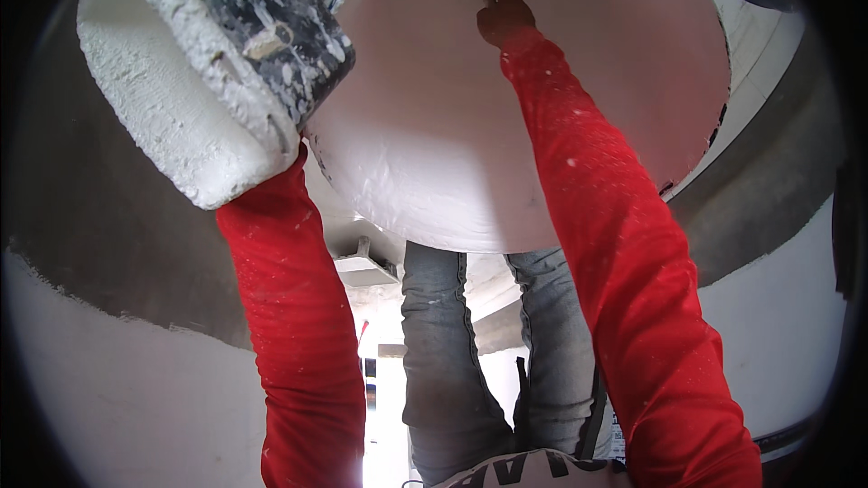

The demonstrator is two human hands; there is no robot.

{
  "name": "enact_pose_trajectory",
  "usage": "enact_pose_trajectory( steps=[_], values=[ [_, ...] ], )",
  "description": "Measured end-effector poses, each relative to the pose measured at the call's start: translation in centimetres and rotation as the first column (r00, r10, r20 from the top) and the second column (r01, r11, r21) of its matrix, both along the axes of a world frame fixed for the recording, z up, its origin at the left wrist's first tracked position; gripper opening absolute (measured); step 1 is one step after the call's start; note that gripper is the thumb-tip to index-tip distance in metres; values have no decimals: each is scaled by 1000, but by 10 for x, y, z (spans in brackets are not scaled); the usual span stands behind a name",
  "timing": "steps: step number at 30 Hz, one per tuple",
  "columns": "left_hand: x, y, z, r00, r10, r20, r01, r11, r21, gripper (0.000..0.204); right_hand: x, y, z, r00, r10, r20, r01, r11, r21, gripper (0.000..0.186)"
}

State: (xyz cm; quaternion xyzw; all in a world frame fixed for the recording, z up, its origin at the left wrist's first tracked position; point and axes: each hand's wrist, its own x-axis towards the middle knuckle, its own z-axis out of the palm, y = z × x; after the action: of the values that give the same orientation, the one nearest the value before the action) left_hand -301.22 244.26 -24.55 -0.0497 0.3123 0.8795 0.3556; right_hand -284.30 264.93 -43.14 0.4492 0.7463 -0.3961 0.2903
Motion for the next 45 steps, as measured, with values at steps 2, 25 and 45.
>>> enact_pose_trajectory(
  steps=[2, 25, 45],
  values=[
    [0, 5, -5, 1000, -6, 3, 6, 1000, 23, 69, 14, -12, -26, 993, 90, -80, -88, 996, 22, 62],
    [5, 5, -19, 1000, 10, 29, -11, 999, 51, 69, -18, -29, 76, 690, 721, -62, -703, 647, -295, 40],
    [15, 8, -34, 999, 4, 41, -8, 993, 114, 69, -25, -25, 44, -200, 979, -39, -842, -151, 517, 15]
  ],
)
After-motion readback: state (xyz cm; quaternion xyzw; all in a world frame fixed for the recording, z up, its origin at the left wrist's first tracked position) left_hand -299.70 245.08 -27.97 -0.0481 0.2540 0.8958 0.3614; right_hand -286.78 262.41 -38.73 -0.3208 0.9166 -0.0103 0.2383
